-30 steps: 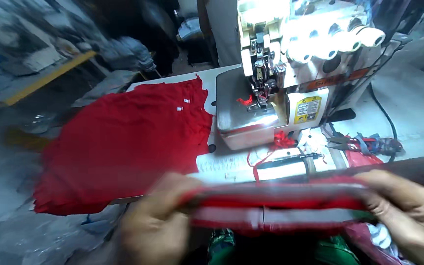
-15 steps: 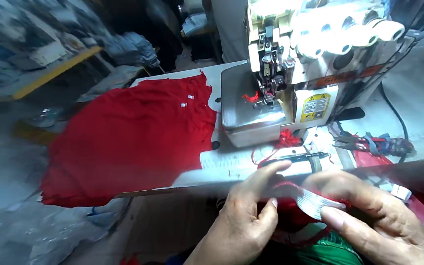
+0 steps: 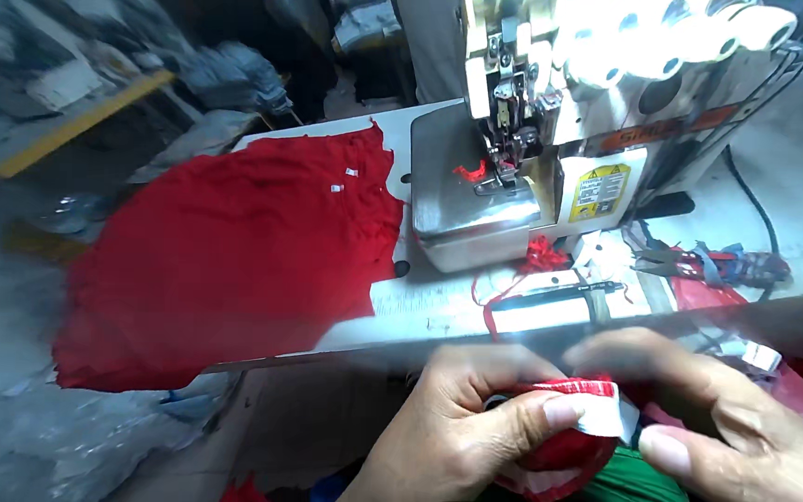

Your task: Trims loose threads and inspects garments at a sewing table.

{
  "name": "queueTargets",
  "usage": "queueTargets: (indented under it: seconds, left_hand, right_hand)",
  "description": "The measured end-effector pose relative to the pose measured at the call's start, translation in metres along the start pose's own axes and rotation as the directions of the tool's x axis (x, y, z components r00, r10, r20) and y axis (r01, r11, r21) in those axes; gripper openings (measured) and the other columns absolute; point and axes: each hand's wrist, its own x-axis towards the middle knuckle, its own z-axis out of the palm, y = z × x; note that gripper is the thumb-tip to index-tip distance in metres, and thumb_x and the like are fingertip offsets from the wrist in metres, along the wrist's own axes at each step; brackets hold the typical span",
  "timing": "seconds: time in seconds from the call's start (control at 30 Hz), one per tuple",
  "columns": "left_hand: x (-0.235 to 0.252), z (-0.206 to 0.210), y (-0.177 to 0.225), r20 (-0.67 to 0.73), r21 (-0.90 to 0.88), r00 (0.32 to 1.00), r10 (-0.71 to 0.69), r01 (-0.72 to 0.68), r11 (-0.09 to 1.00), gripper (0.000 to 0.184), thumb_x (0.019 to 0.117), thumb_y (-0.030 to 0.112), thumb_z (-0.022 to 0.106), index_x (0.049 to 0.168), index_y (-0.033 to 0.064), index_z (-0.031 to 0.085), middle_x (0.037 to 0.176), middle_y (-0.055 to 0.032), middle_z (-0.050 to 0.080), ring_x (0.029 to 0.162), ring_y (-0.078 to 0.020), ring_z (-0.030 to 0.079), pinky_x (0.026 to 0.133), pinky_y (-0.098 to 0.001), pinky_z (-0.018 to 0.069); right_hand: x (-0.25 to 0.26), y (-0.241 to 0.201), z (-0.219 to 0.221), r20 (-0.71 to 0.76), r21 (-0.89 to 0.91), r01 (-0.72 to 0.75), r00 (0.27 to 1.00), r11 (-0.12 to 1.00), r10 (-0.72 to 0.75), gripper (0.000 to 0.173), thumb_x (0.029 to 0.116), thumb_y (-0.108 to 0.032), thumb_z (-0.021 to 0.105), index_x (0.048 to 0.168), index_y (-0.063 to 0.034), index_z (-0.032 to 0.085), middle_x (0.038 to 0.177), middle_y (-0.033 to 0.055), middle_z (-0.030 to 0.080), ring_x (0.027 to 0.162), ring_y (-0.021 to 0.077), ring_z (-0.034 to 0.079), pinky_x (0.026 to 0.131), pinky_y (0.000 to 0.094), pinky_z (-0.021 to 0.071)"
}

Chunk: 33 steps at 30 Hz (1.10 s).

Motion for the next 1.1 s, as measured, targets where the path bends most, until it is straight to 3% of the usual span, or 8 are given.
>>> queueTargets:
  seconds: [0.13, 0.23, 0.33, 0.47, 0.6, 0.73, 0.97, 1.1]
  left_hand:
    - [0.004, 0.002, 0.003, -0.060, 0.280, 0.997, 0.055, -0.036, 0.959, 0.017, 0.1001, 0.017, 0.063, 0.098, 0.0045, 0.074, 0.089, 0.0059, 0.072, 0.084, 0.0076, 0.064, 0.076, -0.0097, 0.0533]
    - [0.002, -0.004, -0.002, -0.055, 0.383, 0.996, 0.069, -0.043, 0.923, 0.019, 0.0976, 0.023, 0.067, 0.095, 0.0058, 0.074, 0.087, 0.0063, 0.071, 0.082, 0.0082, 0.064, 0.073, -0.0079, 0.0528]
    - [-0.001, -0.006, -0.011, -0.064, 0.255, 0.998, 0.012, 0.005, 0.967, 0.021, 0.0958, 0.030, 0.069, 0.091, 0.0098, 0.072, 0.086, 0.0088, 0.069, 0.084, 0.0084, 0.063, 0.076, -0.0096, 0.0524]
    - [-0.007, -0.006, -0.021, 0.061, -0.153, 0.998, 0.021, -0.011, 0.988, 0.018, 0.1019, 0.032, 0.061, 0.101, 0.0155, 0.068, 0.098, 0.0097, 0.069, 0.100, 0.0026, 0.065, 0.100, -0.0238, 0.0510]
    - [-0.013, 0.001, -0.008, -0.057, -0.312, 0.993, 0.099, -0.112, 0.943, 0.013, 0.1008, 0.026, 0.063, 0.106, 0.0157, 0.070, 0.097, 0.0074, 0.070, 0.094, 0.0010, 0.065, 0.088, -0.0192, 0.0526]
    - [-0.011, 0.010, -0.018, -0.176, -0.317, 0.980, -0.088, 0.028, 0.948, 0.007, 0.0972, 0.028, 0.065, 0.098, 0.0226, 0.071, 0.089, 0.0130, 0.069, 0.086, 0.0063, 0.065, 0.079, -0.0130, 0.0537]
    - [-0.013, 0.004, -0.021, -0.065, -0.280, 0.963, -0.263, 0.235, 0.931, 0.020, 0.0902, 0.024, 0.075, 0.110, 0.0187, 0.075, 0.099, 0.0111, 0.074, 0.092, 0.0050, 0.068, 0.082, -0.0153, 0.0563]
    - [-0.012, 0.009, -0.021, -0.223, -0.289, 0.950, -0.220, 0.152, 0.945, 0.014, 0.0928, 0.029, 0.072, 0.094, 0.0175, 0.081, 0.088, 0.0081, 0.075, 0.085, 0.0034, 0.068, 0.079, -0.0173, 0.0569]
  right_hand:
    - [0.003, 0.001, 0.011, -0.135, 0.010, -0.042, 0.990, 0.999, 0.043, 0.024, 0.1025, -0.032, 0.061, 0.105, -0.0096, 0.070, 0.088, -0.0082, 0.068, 0.080, -0.0109, 0.059, 0.071, 0.0071, 0.0482]
    - [0.002, -0.002, 0.006, -0.139, -0.010, -0.026, 0.990, 1.000, 0.024, 0.020, 0.1024, -0.027, 0.062, 0.100, -0.0083, 0.069, 0.087, -0.0076, 0.068, 0.081, -0.0106, 0.060, 0.072, 0.0066, 0.0484]
    - [0.001, -0.003, 0.004, -0.119, -0.002, -0.018, 0.993, 1.000, 0.017, 0.020, 0.1023, -0.026, 0.062, 0.100, -0.0076, 0.069, 0.089, -0.0076, 0.069, 0.084, -0.0108, 0.060, 0.074, 0.0068, 0.0489]
    - [-0.001, -0.005, 0.000, -0.129, -0.015, 0.024, 0.991, 1.000, -0.025, 0.019, 0.1022, -0.022, 0.062, 0.098, -0.0045, 0.069, 0.090, -0.0051, 0.069, 0.087, -0.0096, 0.060, 0.077, 0.0074, 0.0493]
    - [-0.005, 0.006, -0.005, -0.181, 0.038, 0.027, 0.983, 0.999, -0.020, 0.015, 0.1010, -0.026, 0.063, 0.097, -0.0141, 0.072, 0.089, -0.0125, 0.069, 0.086, -0.0109, 0.062, 0.077, 0.0064, 0.0507]
    - [0.003, 0.013, 0.003, -0.225, 0.158, -0.082, 0.967, 0.984, 0.116, 0.013, 0.0970, -0.030, 0.067, 0.093, -0.0204, 0.074, 0.083, -0.0133, 0.070, 0.079, -0.0084, 0.064, 0.071, 0.0093, 0.0528]
    - [0.006, 0.011, 0.008, -0.154, 0.209, -0.105, 0.978, 0.972, 0.139, 0.017, 0.0996, -0.031, 0.064, 0.095, -0.0184, 0.074, 0.085, -0.0148, 0.069, 0.081, -0.0103, 0.062, 0.073, 0.0076, 0.0505]
    - [0.005, 0.018, 0.004, -0.221, -0.143, -0.104, 0.973, 0.984, 0.070, 0.019, 0.1013, -0.032, 0.061, 0.097, -0.0196, 0.075, 0.092, -0.0131, 0.069, 0.082, -0.0075, 0.062, 0.071, 0.0095, 0.0513]
